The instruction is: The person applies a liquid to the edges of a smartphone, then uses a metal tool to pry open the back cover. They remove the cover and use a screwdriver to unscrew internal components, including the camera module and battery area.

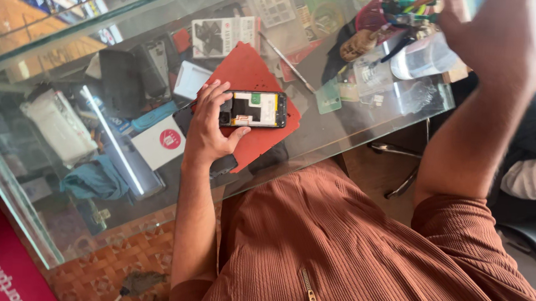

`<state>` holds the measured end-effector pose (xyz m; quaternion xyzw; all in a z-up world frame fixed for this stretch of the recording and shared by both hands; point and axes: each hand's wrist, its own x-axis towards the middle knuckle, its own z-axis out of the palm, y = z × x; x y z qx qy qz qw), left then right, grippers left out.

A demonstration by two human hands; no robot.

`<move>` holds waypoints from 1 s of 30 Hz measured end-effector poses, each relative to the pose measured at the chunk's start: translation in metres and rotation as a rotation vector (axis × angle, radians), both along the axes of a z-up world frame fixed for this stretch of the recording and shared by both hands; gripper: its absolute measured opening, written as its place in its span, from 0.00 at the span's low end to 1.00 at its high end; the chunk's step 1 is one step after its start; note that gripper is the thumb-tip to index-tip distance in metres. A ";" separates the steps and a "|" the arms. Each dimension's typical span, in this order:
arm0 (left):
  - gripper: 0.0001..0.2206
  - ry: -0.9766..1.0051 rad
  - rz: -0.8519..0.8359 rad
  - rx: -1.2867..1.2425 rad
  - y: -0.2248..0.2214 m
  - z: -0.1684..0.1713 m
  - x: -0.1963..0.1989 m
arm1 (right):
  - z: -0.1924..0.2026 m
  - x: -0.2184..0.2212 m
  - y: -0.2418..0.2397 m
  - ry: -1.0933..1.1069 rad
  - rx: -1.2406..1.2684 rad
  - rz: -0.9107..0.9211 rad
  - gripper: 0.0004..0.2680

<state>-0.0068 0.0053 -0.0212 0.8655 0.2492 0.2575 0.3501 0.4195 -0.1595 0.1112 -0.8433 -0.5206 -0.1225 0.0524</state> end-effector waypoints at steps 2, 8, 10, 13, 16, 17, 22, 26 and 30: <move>0.34 -0.011 0.002 0.002 0.000 -0.001 0.000 | 0.013 -0.019 -0.001 -0.038 0.260 0.193 0.06; 0.33 -0.018 0.012 0.005 -0.003 -0.007 -0.001 | -0.014 -0.101 0.043 0.604 0.417 0.661 0.07; 0.34 -0.032 0.032 0.024 -0.003 -0.011 0.000 | -0.044 -0.132 0.069 0.650 0.317 0.660 0.08; 0.38 -0.020 0.069 0.023 -0.004 -0.018 0.001 | -0.083 -0.169 0.093 0.810 0.229 0.689 0.13; 0.47 0.054 0.129 0.117 -0.007 -0.019 0.001 | -0.101 -0.190 0.103 1.160 0.203 0.513 0.14; 0.50 0.088 0.152 0.166 -0.009 -0.018 -0.001 | -0.102 -0.194 0.104 1.154 0.194 0.519 0.13; 0.58 0.113 0.331 0.203 -0.021 -0.005 -0.022 | -0.091 -0.205 0.104 0.606 -0.035 0.832 0.23; 0.60 0.157 0.408 0.215 -0.026 0.002 -0.037 | -0.089 -0.214 0.108 0.497 -0.266 0.821 0.33; 0.52 -0.054 0.145 0.048 -0.013 0.001 -0.051 | -0.091 -0.212 0.118 0.521 -0.304 0.881 0.30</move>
